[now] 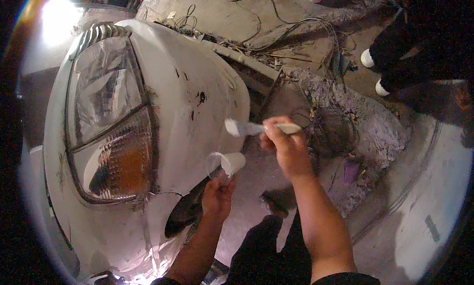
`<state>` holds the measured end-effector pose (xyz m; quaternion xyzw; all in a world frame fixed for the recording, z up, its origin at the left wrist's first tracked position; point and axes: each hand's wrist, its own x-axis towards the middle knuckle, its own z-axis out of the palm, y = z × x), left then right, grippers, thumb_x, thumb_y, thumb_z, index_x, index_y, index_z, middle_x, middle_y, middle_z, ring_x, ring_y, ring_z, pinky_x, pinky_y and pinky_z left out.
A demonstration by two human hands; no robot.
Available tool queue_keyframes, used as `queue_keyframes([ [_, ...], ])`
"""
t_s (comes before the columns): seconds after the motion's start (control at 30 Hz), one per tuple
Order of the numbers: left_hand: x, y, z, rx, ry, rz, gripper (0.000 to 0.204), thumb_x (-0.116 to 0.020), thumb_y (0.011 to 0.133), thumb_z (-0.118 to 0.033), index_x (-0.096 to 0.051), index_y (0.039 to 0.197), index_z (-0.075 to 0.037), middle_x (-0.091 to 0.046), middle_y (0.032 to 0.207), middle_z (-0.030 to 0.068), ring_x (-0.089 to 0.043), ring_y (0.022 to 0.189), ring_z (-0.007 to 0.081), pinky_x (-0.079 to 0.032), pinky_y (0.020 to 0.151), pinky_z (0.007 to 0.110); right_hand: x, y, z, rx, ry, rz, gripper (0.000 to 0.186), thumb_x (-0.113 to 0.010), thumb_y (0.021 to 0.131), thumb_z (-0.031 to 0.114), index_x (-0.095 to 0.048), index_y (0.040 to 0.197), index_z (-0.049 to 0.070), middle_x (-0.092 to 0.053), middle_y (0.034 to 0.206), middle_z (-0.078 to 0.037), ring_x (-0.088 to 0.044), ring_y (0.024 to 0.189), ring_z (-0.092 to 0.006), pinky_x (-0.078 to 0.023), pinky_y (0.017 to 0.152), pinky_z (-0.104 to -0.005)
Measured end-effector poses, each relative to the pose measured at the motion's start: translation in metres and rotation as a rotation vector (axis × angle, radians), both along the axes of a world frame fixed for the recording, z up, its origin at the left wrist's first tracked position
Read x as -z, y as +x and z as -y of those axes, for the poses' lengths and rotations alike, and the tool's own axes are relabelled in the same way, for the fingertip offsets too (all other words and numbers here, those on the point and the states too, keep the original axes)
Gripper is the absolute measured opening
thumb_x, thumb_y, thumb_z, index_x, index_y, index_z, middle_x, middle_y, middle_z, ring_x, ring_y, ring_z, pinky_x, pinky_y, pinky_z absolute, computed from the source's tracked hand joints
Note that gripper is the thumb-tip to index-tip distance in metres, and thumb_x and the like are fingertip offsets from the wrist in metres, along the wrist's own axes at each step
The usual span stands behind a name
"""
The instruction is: The person applies white body filler to a damaged white van, spreading it across the front bumper and side fender with a spatula and a brush while taking more filler from a cup.
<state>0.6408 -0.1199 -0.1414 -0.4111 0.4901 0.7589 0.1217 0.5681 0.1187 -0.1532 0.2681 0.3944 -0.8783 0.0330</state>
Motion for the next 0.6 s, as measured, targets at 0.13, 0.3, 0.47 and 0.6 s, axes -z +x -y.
queue_keyframes([
  [0.13,-0.009,-0.010,-0.008,-0.067,-0.105,0.086,0.025,-0.063,0.083,-0.014,-0.057,0.104,-0.001,-0.059,0.100,0.0090,-0.059,0.090,0.0218,-0.049,0.086,0.038,0.005,-0.073,0.019,0.003,0.149,-0.192,0.018,-0.059,0.087,0.020,-0.060,0.095,0.004,-0.061,0.077,-0.004,-0.059,0.070,-0.0135,-0.048,0.064,-0.0266],
  [0.3,-0.013,0.000,0.012,-0.101,-0.144,0.078,0.027,-0.064,0.081,-0.011,-0.058,0.106,0.000,-0.057,0.104,0.0098,-0.059,0.089,0.0222,-0.050,0.084,0.037,0.015,-0.070,0.054,-0.175,0.561,-0.430,0.025,-0.064,0.083,0.017,-0.061,0.103,0.003,-0.066,0.091,-0.011,-0.063,0.083,-0.0192,-0.048,0.078,-0.0318],
  [0.47,-0.007,0.028,0.042,0.224,-0.496,0.089,0.027,-0.063,0.082,-0.011,-0.059,0.106,0.001,-0.058,0.101,0.0102,-0.060,0.088,0.0229,-0.049,0.085,0.037,0.034,-0.025,0.063,-0.464,0.401,-0.543,0.026,-0.065,0.082,0.017,-0.062,0.103,0.003,-0.066,0.094,-0.012,-0.062,0.092,-0.0229,-0.048,0.080,-0.0340],
  [0.6,-0.007,0.030,0.042,-0.123,-0.199,0.099,0.020,-0.061,0.082,-0.009,-0.060,0.100,0.001,-0.061,0.098,0.0117,-0.061,0.087,0.0239,-0.050,0.085,0.039,0.064,-0.078,0.031,-0.349,0.505,-0.606,0.022,-0.065,0.083,0.017,-0.063,0.101,0.004,-0.066,0.093,-0.009,-0.063,0.088,-0.0161,-0.049,0.076,-0.0292],
])
